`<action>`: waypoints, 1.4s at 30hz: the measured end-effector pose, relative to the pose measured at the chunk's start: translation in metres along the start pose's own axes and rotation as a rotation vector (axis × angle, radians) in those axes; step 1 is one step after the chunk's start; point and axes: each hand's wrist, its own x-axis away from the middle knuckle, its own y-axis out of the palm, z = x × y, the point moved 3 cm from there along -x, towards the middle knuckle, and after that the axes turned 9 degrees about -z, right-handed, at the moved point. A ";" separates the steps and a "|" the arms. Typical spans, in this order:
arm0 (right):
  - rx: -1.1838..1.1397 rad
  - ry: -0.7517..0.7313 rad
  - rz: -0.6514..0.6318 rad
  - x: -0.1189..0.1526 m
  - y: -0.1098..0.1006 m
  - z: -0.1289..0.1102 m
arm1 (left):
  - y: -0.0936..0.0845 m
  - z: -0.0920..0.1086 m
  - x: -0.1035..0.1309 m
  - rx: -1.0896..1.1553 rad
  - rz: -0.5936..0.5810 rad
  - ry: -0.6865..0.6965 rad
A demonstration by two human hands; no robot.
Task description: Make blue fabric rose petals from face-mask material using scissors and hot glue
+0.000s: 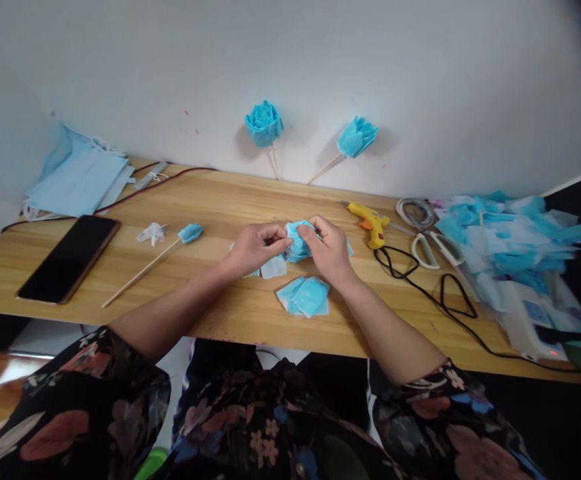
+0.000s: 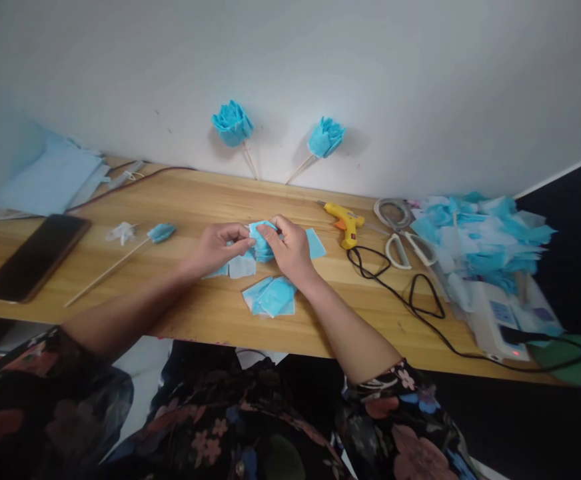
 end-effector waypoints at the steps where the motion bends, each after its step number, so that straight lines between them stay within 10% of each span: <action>1: 0.032 -0.004 0.009 0.000 0.000 -0.001 | 0.000 0.001 0.000 -0.006 -0.011 0.005; 25: -0.149 0.068 -0.072 0.000 -0.001 0.002 | -0.006 -0.001 -0.001 0.139 0.075 -0.047; 42: -0.272 0.167 -0.541 -0.010 -0.027 0.006 | -0.005 0.003 0.001 -0.098 -0.062 0.080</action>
